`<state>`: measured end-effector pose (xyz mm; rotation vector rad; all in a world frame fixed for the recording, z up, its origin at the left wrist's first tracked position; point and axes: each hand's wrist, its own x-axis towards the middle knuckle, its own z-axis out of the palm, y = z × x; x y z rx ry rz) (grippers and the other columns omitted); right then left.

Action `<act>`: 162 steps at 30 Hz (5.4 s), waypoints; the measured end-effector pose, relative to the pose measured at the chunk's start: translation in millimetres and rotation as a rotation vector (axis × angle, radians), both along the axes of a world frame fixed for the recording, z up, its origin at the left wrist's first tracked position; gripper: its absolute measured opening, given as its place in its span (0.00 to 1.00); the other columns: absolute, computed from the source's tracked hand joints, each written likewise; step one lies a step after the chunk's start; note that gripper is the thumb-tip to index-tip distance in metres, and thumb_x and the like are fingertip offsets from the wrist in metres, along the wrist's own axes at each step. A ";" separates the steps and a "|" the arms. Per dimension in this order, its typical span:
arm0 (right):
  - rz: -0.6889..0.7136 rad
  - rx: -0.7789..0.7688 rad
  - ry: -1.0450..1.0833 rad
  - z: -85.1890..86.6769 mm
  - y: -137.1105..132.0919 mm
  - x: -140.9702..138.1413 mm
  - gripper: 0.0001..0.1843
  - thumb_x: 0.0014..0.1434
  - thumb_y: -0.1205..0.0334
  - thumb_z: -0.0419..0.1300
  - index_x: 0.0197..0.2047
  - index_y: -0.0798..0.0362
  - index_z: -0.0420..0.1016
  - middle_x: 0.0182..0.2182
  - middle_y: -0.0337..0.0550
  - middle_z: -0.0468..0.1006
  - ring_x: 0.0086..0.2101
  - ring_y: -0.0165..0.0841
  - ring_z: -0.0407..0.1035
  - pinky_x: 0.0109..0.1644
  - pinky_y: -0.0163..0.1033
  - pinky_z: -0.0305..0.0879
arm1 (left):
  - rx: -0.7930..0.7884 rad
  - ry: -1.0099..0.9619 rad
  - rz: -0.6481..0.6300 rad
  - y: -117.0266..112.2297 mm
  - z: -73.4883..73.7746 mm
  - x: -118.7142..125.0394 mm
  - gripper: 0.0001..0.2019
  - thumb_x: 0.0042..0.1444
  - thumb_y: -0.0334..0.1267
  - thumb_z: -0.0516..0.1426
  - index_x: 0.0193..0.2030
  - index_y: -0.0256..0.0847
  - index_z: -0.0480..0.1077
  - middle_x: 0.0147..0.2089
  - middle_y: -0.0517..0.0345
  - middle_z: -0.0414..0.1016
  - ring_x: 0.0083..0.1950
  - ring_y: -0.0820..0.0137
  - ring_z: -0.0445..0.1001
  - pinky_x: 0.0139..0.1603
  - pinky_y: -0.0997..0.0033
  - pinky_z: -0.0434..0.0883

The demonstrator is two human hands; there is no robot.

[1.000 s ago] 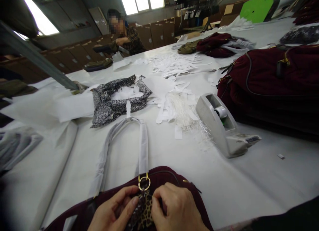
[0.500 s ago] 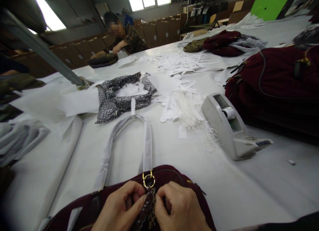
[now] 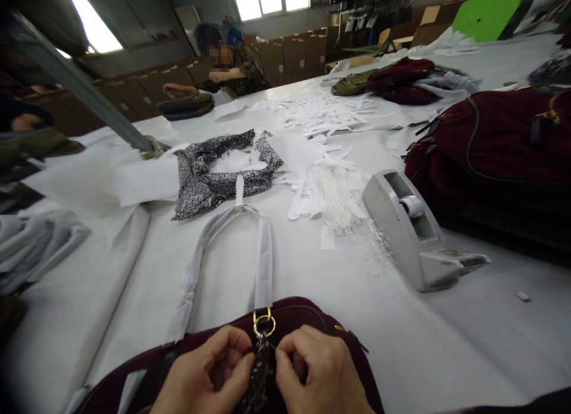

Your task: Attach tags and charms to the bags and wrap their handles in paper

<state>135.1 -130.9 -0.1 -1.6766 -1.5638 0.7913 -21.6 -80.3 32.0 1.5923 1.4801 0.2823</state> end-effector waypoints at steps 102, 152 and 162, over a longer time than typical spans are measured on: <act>0.358 0.009 -0.033 23.8 48.1 6.8 0.10 0.61 0.67 0.51 0.43 0.51 0.70 0.35 0.41 0.72 0.36 0.30 0.67 0.40 0.34 0.62 | 0.347 -0.416 0.041 7.2 -23.7 -1.9 0.09 0.58 0.36 0.50 0.32 0.41 0.71 0.29 0.59 0.69 0.32 0.71 0.68 0.34 0.74 0.63; 0.304 -0.206 -0.695 50.2 64.3 -4.0 0.11 0.48 0.67 0.52 0.18 0.52 0.68 0.17 0.40 0.73 0.19 0.29 0.62 0.24 0.35 0.42 | 0.394 -0.234 -0.045 12.4 -25.2 -4.5 0.12 0.47 0.29 0.55 0.36 0.48 0.72 0.37 0.64 0.72 0.42 0.68 0.66 0.49 0.64 0.53; 0.337 -0.169 -0.613 38.1 60.5 -1.7 0.12 0.57 0.65 0.51 0.24 0.52 0.69 0.21 0.39 0.71 0.23 0.31 0.64 0.27 0.34 0.51 | 0.359 -0.203 -0.084 16.2 -37.6 -9.2 0.06 0.54 0.31 0.51 0.32 0.44 0.69 0.35 0.61 0.71 0.40 0.69 0.66 0.44 0.67 0.56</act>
